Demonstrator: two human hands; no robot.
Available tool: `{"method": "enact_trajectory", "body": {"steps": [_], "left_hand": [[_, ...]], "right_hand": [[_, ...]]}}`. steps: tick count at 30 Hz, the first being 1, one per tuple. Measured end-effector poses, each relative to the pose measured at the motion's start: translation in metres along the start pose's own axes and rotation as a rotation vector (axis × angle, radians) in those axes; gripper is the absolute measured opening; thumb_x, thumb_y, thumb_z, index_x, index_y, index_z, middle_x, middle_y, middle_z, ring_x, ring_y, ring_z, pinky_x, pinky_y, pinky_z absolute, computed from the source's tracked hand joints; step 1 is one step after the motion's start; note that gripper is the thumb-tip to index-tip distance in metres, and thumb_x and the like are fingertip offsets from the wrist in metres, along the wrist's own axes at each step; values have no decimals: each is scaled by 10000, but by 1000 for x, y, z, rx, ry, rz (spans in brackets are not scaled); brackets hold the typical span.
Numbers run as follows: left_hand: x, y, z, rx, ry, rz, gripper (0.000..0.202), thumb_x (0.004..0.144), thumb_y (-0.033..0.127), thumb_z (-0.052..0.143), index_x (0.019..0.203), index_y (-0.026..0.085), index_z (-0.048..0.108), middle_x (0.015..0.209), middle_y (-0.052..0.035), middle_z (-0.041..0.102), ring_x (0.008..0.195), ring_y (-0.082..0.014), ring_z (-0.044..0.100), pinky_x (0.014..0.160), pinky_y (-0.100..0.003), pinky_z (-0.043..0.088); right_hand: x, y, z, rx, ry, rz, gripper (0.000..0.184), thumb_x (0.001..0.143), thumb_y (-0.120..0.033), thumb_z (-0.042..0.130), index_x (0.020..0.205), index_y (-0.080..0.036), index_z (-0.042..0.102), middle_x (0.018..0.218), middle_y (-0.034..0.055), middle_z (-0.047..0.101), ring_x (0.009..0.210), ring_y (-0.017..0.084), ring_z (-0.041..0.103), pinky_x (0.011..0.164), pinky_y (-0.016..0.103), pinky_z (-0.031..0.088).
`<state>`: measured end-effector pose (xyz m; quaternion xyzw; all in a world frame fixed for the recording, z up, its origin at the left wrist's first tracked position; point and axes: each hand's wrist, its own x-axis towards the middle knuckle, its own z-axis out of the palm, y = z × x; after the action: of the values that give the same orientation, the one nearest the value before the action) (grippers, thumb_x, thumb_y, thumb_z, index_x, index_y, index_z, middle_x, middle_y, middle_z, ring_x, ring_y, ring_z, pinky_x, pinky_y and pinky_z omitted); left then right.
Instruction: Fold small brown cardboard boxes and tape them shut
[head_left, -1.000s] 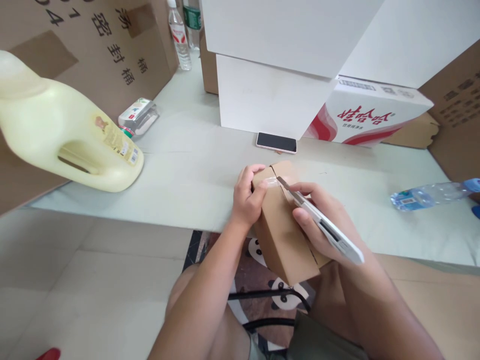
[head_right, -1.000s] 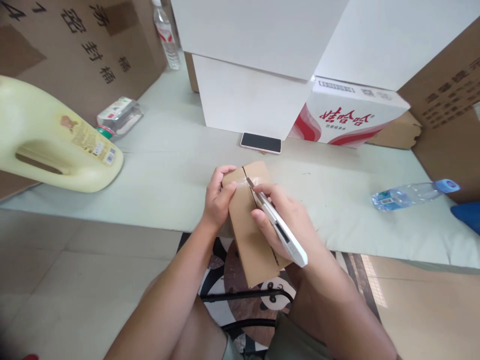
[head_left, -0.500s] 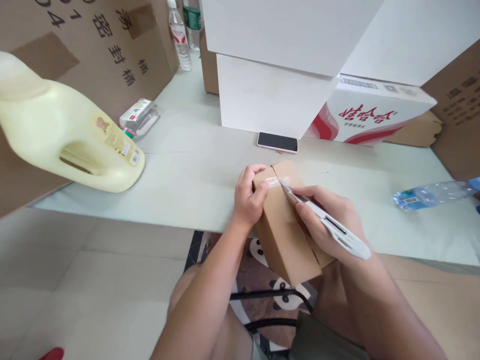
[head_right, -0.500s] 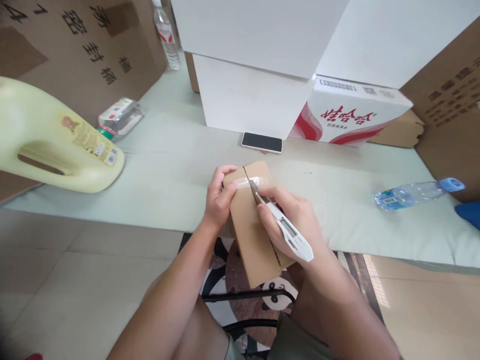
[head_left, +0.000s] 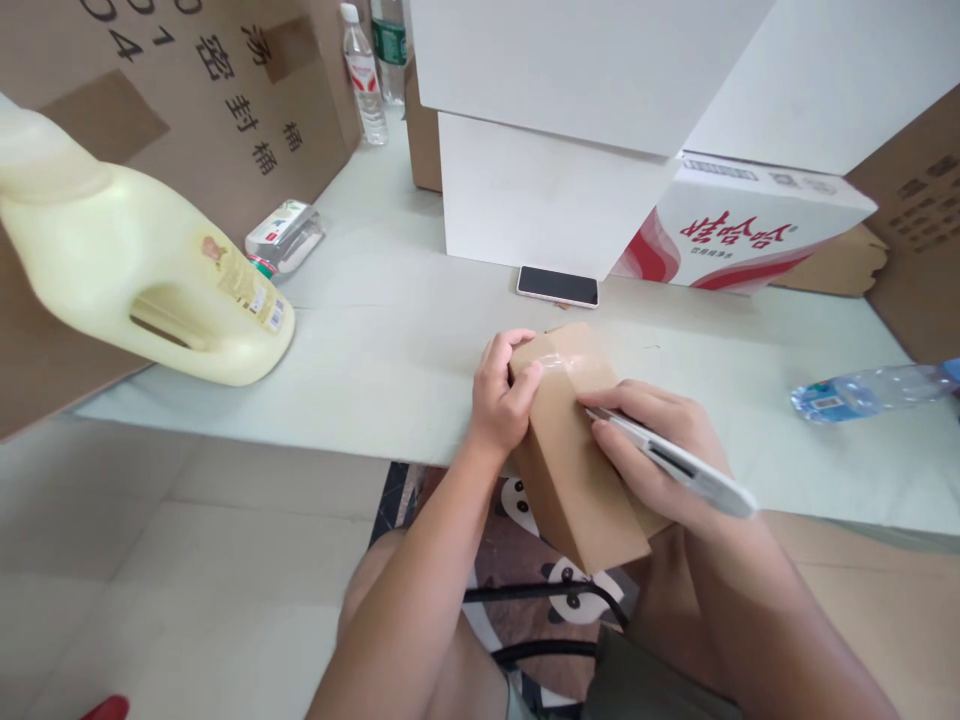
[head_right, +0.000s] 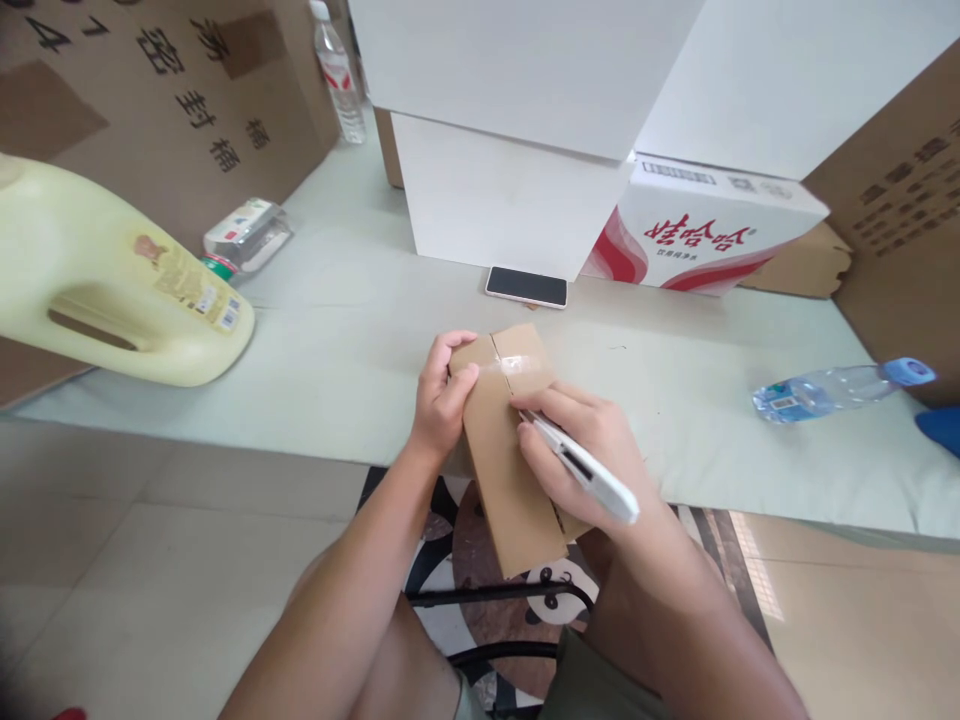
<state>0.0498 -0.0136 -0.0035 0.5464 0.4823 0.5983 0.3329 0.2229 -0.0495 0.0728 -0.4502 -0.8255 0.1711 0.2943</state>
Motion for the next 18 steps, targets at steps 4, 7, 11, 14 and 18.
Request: {"method": "enact_trajectory", "body": {"steps": [4,7,11,14,18], "left_hand": [[0,1,0,-16,0,-9,256,876,326,506,1098,211,562,1153,-91,643,1119,-249,594,985,-395,452],[1,-1,-1,-21,-9,-17,249,875,326,511,1092,215,565,1146,-87,643,1113,-253,594,969,-396,456],[4,-6,-4,-104,10,-67,244,875,348,530,1082,224,568,1089,-73,644,1016,-238,603,881,-379,480],[7,-7,-10,-186,38,-135,243,864,373,549,1059,229,563,1009,-55,638,891,-211,600,780,-349,489],[13,-5,-21,-226,107,-180,255,823,402,596,1016,236,574,978,-44,638,866,-206,602,748,-338,495]], "right_hand": [[-9,3,-3,107,52,89,159,851,-247,545,872,-222,701,746,5,704,605,147,623,560,274,457],[-16,9,2,274,231,180,175,837,-296,542,921,-225,677,644,-11,622,521,144,553,484,275,397],[-17,28,9,465,641,232,177,832,-336,506,961,-242,581,608,-47,521,418,118,429,419,258,304],[-15,60,10,92,575,351,185,854,-417,546,874,-237,581,588,-33,524,456,133,462,471,268,326],[-17,118,15,-368,168,399,212,869,-374,537,930,-225,675,817,70,707,627,194,587,558,299,381]]}}
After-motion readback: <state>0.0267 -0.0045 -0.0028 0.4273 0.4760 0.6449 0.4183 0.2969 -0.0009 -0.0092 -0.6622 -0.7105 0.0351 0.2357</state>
